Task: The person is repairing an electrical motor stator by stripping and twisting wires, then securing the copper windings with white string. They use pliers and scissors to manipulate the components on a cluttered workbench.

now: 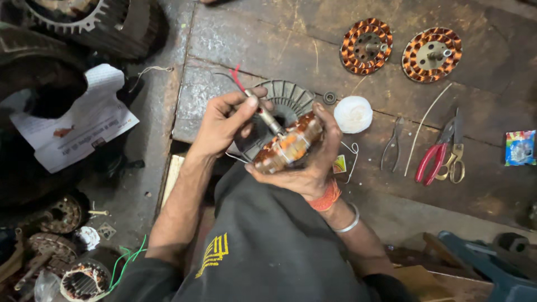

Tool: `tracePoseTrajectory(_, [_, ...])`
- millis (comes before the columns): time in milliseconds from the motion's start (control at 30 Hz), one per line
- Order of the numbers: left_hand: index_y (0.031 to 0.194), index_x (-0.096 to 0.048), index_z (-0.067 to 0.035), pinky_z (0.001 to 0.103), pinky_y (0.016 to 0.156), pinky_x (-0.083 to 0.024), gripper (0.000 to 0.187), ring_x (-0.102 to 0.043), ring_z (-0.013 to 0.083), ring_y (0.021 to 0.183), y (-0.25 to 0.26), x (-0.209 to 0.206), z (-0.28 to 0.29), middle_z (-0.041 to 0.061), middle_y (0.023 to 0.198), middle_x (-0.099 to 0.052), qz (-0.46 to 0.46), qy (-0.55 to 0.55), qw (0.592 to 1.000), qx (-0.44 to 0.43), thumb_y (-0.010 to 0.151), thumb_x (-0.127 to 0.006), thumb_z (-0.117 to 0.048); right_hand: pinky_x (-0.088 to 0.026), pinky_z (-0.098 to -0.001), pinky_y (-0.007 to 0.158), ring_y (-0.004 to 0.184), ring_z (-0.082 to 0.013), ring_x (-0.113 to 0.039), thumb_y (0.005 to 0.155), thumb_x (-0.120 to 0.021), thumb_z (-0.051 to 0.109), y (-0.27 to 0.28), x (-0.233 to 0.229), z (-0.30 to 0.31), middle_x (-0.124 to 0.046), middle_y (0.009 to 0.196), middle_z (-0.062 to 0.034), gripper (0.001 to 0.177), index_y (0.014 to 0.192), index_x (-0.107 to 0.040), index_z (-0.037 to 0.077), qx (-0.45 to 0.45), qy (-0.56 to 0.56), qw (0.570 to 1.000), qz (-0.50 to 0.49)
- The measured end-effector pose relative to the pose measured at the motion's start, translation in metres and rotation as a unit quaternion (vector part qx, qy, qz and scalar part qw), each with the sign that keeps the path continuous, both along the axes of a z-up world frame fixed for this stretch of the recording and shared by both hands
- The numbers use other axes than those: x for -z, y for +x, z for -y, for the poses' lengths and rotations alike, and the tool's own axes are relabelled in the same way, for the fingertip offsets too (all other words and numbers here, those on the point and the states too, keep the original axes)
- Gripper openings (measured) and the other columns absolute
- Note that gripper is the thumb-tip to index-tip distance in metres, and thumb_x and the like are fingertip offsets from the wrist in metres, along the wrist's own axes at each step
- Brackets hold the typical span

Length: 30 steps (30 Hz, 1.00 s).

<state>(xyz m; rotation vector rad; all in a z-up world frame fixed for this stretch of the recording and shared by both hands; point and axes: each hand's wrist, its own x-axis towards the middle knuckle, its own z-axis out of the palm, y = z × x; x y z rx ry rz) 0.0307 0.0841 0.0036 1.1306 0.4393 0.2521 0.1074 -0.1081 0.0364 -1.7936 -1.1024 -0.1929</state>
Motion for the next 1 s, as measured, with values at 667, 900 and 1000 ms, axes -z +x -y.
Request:
tracePoseTrajectory(667, [0.122,-0.071,-0.003,0.035,0.067,-0.057,0.030,-0.073,0.0247,0.075,-0.009,-0.041,0.035,0.013,0.100,-0.076,0.084,0.541,0.837,-0.018,0.094,-0.079,-0.008,-0.054,-0.0326,0.102,0.118,-0.0210,-0.064,0.105,-0.069,0.013,0.025,0.127,0.090,-0.061,0.134,-0.0202,0.068,0.160,-0.032,-0.001,-0.058,0.065,0.878,-0.470])
tracePoseTrajectory(900, [0.124,-0.070,-0.003,0.036,0.067,-0.056,0.033,-0.074,0.0254,0.077,0.001,-0.032,0.037,0.012,0.107,-0.077,0.082,0.584,0.807,-0.002,0.093,-0.080,-0.011,-0.055,-0.0308,0.102,0.122,-0.0195,-0.062,0.106,-0.064,0.010,0.029,0.108,0.076,-0.056,0.136,-0.0123,0.040,0.142,-0.050,-0.003,-0.006,0.060,0.937,-0.344])
tracePoseTrajectory(1000, [0.127,-0.068,-0.005,0.035,0.080,-0.059,0.034,-0.076,0.0267,0.093,0.001,-0.036,0.039,0.012,0.114,-0.076,0.089,0.580,0.810,-0.013,0.096,-0.079,-0.011,-0.055,-0.0317,0.103,0.121,-0.0211,-0.061,0.107,-0.065,0.007,0.032,0.081,0.070,-0.058,0.132,-0.0146,0.029,0.134,-0.059,-0.002,0.021,0.017,0.977,-0.212])
